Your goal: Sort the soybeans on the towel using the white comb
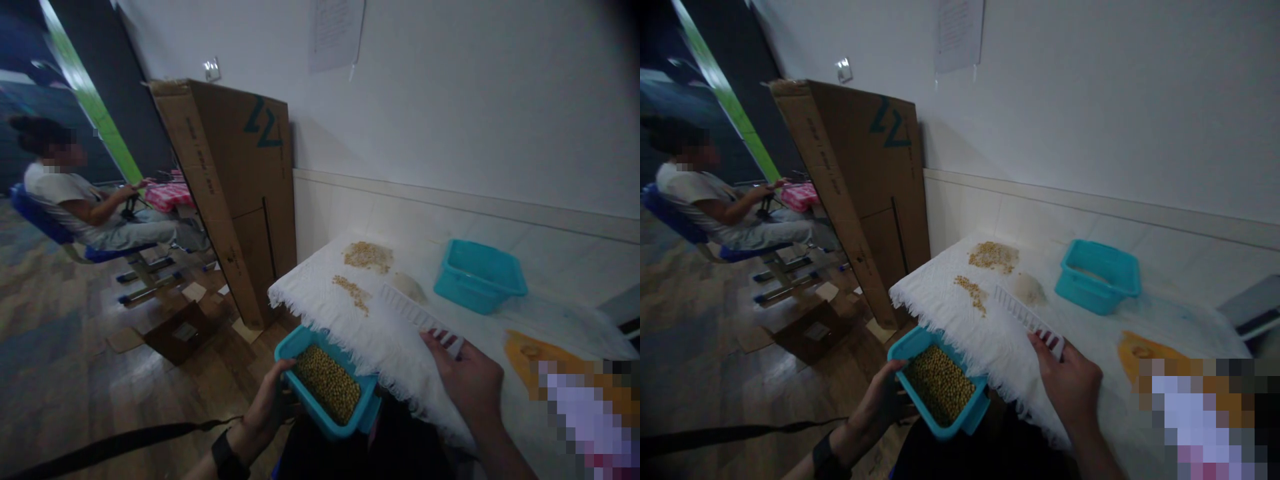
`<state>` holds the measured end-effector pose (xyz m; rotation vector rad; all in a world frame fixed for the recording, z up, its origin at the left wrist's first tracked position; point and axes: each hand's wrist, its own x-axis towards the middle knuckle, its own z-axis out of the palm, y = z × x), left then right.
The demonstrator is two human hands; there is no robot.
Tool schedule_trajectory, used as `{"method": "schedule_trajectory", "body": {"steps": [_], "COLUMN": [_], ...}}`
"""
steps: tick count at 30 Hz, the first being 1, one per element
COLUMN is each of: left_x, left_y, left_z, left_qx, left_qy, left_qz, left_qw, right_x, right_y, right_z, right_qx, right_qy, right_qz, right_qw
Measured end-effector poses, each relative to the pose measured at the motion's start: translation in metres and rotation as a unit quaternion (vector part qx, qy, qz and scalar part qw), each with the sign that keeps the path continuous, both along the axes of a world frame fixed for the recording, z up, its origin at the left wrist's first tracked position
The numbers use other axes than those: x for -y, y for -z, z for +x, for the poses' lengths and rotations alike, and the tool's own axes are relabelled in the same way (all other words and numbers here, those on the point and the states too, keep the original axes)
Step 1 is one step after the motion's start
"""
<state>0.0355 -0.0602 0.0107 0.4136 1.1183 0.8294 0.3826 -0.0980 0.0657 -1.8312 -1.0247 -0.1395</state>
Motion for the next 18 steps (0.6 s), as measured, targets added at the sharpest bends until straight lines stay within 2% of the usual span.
{"method": "schedule_trajectory", "body": {"steps": [4, 8, 10, 13, 18], "left_x": [-0.001, -0.003, -0.004, -0.005, -0.004], "left_y": [-0.007, -0.014, -0.013, -0.004, 0.008], "left_z": [0.003, 0.006, 0.005, 0.002, 0.002], "left_qx": [-0.004, -0.012, -0.017, -0.018, -0.009], "left_qy": [0.007, 0.004, 0.004, 0.011, 0.007], "left_qz": [0.007, 0.013, 0.016, 0.02, 0.023], "left_qw": [1.0, 1.0, 1.0, 1.0, 1.0], "right_x": [-0.025, -0.067, -0.085, -0.102, -0.12], "right_y": [-0.031, -0.056, -0.057, -0.048, -0.035], "right_z": [0.008, -0.005, -0.019, -0.035, -0.023], "right_qx": [0.005, -0.03, -0.071, -0.109, -0.178], "right_qy": [-0.022, -0.087, -0.131, -0.201, -0.228], "right_qz": [0.061, 0.036, 0.018, -0.002, -0.041], "right_qw": [0.998, 0.995, 0.989, 0.973, 0.956]}}
